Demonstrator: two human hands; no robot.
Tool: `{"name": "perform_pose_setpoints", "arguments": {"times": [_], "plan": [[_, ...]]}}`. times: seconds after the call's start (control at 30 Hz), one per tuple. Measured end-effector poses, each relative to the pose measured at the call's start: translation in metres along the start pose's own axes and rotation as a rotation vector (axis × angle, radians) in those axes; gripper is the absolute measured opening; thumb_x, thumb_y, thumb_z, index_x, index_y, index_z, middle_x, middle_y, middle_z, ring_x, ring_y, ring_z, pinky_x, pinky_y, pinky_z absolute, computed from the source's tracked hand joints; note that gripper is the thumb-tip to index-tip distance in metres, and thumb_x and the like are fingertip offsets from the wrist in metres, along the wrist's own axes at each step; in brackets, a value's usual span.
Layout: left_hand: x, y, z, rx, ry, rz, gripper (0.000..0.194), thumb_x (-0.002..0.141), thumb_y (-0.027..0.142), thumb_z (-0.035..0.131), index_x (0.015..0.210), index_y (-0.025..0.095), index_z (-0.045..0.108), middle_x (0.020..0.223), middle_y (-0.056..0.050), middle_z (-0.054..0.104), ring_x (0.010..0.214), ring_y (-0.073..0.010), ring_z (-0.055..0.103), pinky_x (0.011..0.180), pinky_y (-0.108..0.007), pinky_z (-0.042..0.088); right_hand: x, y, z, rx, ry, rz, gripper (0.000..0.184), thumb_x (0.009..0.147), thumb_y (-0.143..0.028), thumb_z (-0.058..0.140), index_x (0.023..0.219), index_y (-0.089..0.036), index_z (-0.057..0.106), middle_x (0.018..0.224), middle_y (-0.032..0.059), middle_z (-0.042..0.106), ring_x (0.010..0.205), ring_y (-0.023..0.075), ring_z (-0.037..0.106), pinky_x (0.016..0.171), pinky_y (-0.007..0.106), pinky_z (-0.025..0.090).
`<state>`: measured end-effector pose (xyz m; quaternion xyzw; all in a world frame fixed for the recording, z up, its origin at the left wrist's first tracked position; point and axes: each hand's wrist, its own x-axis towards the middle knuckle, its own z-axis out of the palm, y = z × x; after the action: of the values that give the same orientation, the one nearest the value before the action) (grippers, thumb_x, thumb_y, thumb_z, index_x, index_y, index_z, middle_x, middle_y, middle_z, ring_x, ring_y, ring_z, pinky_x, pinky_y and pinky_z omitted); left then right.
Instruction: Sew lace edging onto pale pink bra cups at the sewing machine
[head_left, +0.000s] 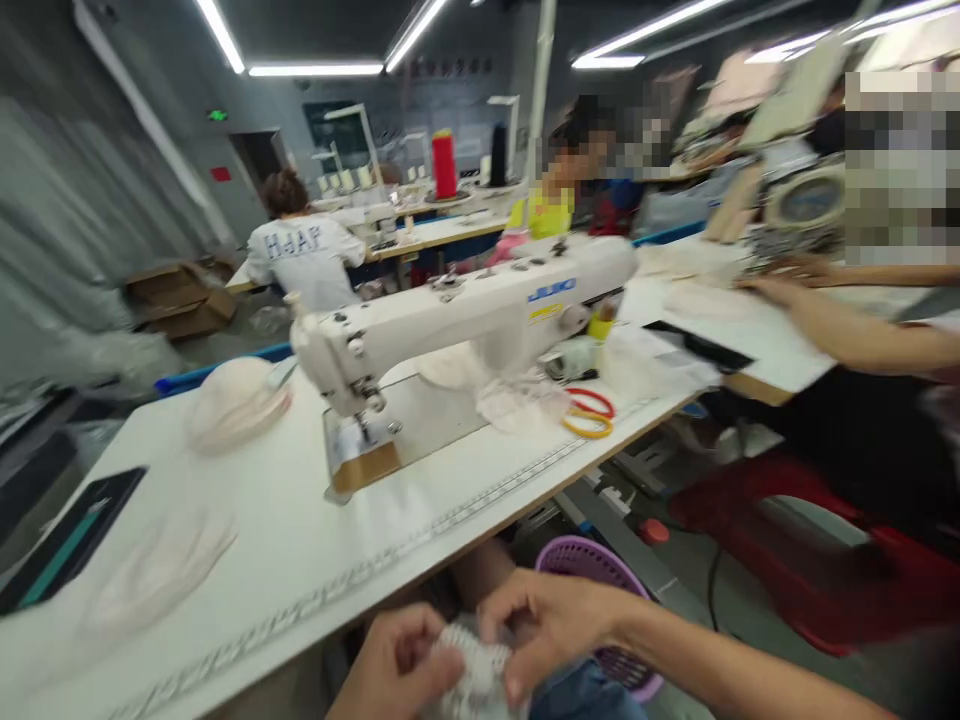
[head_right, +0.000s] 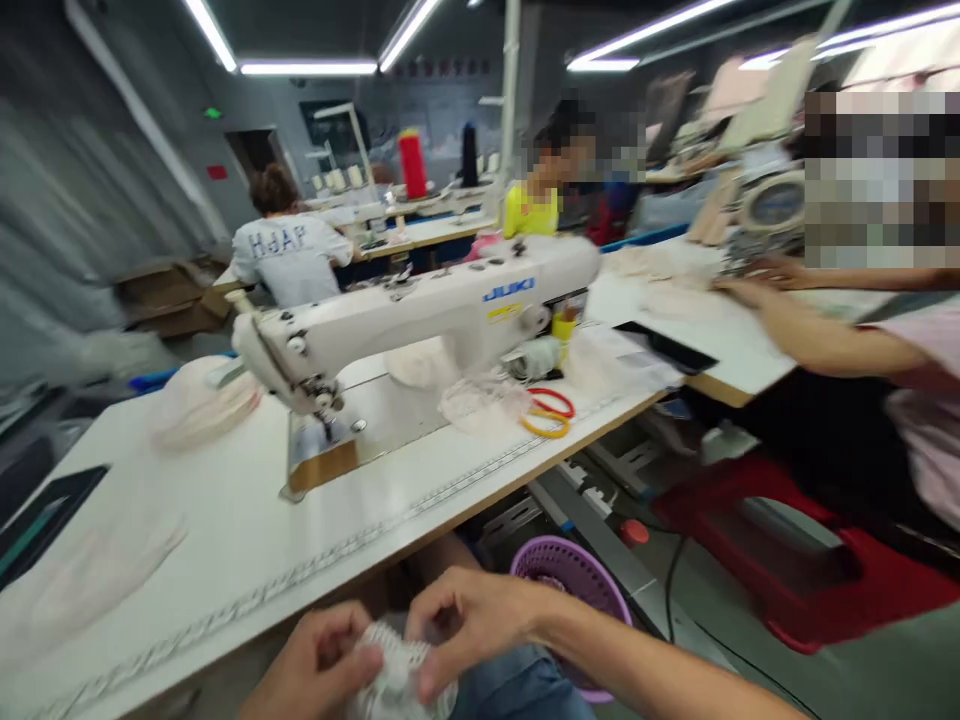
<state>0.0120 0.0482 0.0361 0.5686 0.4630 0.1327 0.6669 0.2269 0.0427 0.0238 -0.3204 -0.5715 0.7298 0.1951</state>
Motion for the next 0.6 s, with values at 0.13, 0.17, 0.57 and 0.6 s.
{"name": "perform_pose_setpoints", "arguments": {"times": [0.13,0.17,0.57,0.6], "plan": [[0.001,0.015,-0.001,-0.078,0.082,0.028,0.036,0.067,0.044,0.071,0.072,0.01,0.06,0.054,0.002,0.054,0.049,-0.0058,0.043,0.047,-0.018,0.03,0.012,-0.016,-0.001,-0.089,0.043,-0.05,0.034,0.07,-0.044,0.07,0.075,-0.011,0.06,0.065,-0.0032,0.05,0.061,0.0083,0.043,0.055,0.019,0.034],[0.002,0.014,-0.002,-0.133,0.076,0.028,0.037,0.066,0.044,0.072,0.073,0.01,0.06,0.056,0.002,0.056,0.049,-0.006,0.044,0.048,-0.018,0.032,0.014,-0.016,-0.001,-0.095,0.051,-0.038,0.033,0.072,-0.043,0.068,0.075,-0.011,0.06,0.065,-0.003,0.049,0.061,0.0086,0.042,0.054,0.02,0.033],[-0.012,-0.008,-0.011,-0.303,0.027,-0.02,0.031,0.066,0.038,0.075,0.071,0.01,0.06,0.066,-0.002,0.062,0.06,-0.0089,0.053,0.06,-0.021,0.042,0.004,0.001,-0.001,0.008,-0.002,0.072,0.028,0.075,-0.04,0.066,0.072,-0.013,0.058,0.063,-0.0037,0.047,0.058,0.0086,0.04,0.053,0.021,0.029],[-0.012,-0.007,-0.012,-0.297,0.008,-0.03,0.03,0.066,0.037,0.075,0.071,0.01,0.061,0.066,-0.002,0.061,0.061,-0.0087,0.052,0.06,-0.02,0.042,0.004,-0.001,-0.001,0.003,-0.019,0.065,0.027,0.075,-0.039,0.066,0.072,-0.013,0.059,0.063,-0.0033,0.048,0.059,0.0089,0.04,0.054,0.021,0.03]]}}
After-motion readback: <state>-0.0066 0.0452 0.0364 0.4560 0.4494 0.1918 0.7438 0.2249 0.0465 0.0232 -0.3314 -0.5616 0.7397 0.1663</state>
